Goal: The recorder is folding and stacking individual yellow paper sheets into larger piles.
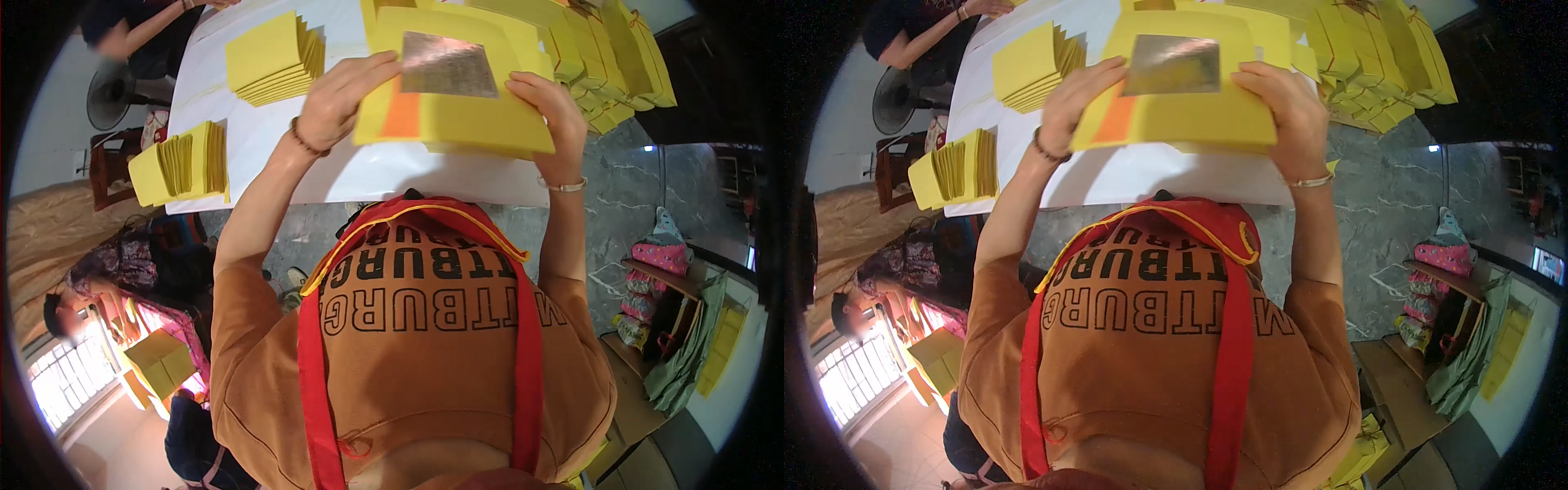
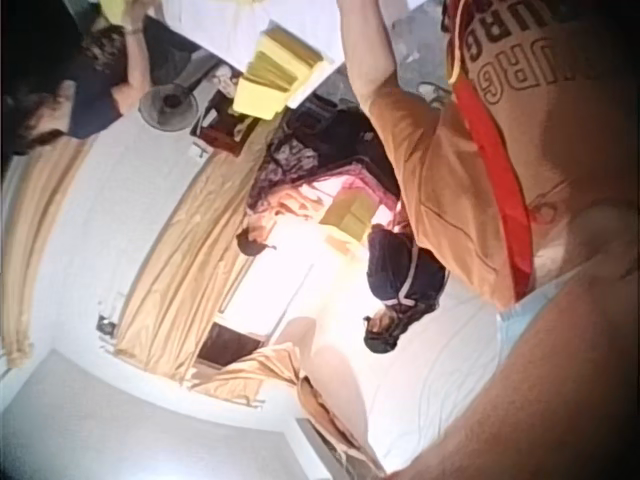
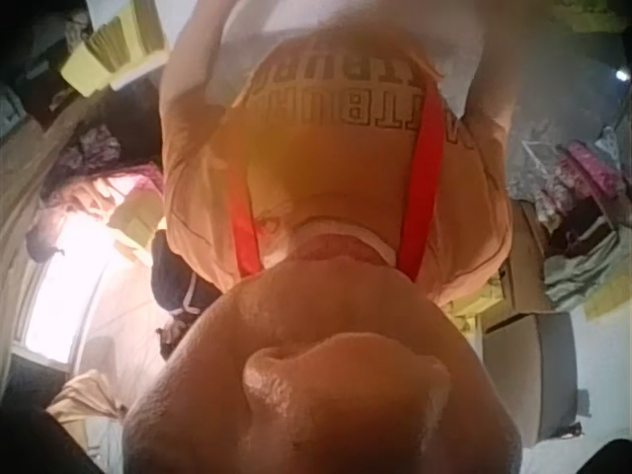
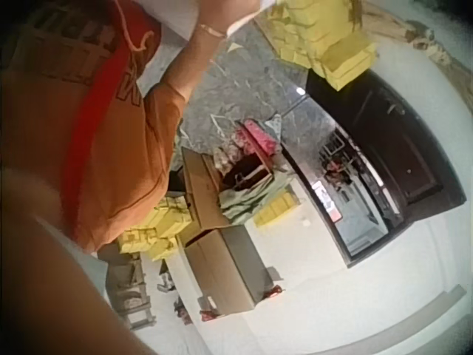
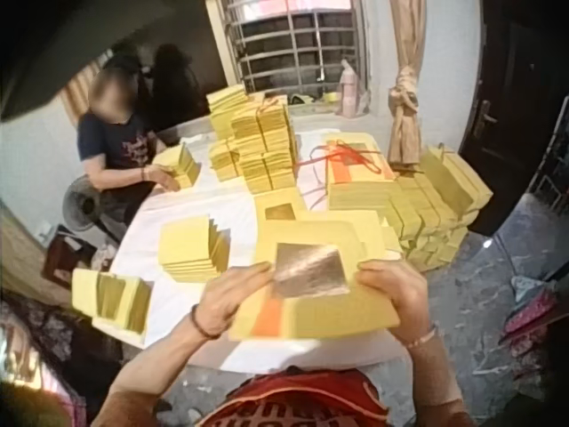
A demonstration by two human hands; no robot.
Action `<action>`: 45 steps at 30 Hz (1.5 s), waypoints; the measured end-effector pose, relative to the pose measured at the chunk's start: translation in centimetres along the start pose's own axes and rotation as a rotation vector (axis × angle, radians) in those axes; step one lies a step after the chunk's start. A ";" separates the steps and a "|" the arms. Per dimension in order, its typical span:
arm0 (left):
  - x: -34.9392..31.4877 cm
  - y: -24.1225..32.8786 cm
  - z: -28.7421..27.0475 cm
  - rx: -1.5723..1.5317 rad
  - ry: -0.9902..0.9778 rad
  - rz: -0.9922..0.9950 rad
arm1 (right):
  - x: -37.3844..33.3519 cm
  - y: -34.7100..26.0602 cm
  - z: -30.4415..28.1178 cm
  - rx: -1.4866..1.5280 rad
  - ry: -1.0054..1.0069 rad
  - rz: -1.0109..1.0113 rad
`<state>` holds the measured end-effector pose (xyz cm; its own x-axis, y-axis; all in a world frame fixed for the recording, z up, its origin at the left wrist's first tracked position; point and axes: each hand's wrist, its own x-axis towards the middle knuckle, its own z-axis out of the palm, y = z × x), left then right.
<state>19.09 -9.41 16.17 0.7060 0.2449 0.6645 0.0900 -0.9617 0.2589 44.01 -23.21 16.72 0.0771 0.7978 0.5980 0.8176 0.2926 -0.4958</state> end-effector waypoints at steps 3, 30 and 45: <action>-3.6 1.8 -4.8 0.067 -0.028 -0.146 | 0.3 -5.0 3.1 0.268 0.086 -0.049; -21.0 -1.5 -0.6 -0.145 -0.229 -1.073 | -7.5 -1.3 20.7 0.345 -0.491 0.465; -17.8 -2.6 1.4 0.009 -0.116 -1.359 | -5.7 -2.1 22.9 0.202 -0.224 0.262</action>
<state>7.25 -11.48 2.69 0.1118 0.9789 -0.1709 0.7590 0.0269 0.6505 28.77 -16.34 -0.09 0.1235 0.9479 0.2936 0.6561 0.1440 -0.7408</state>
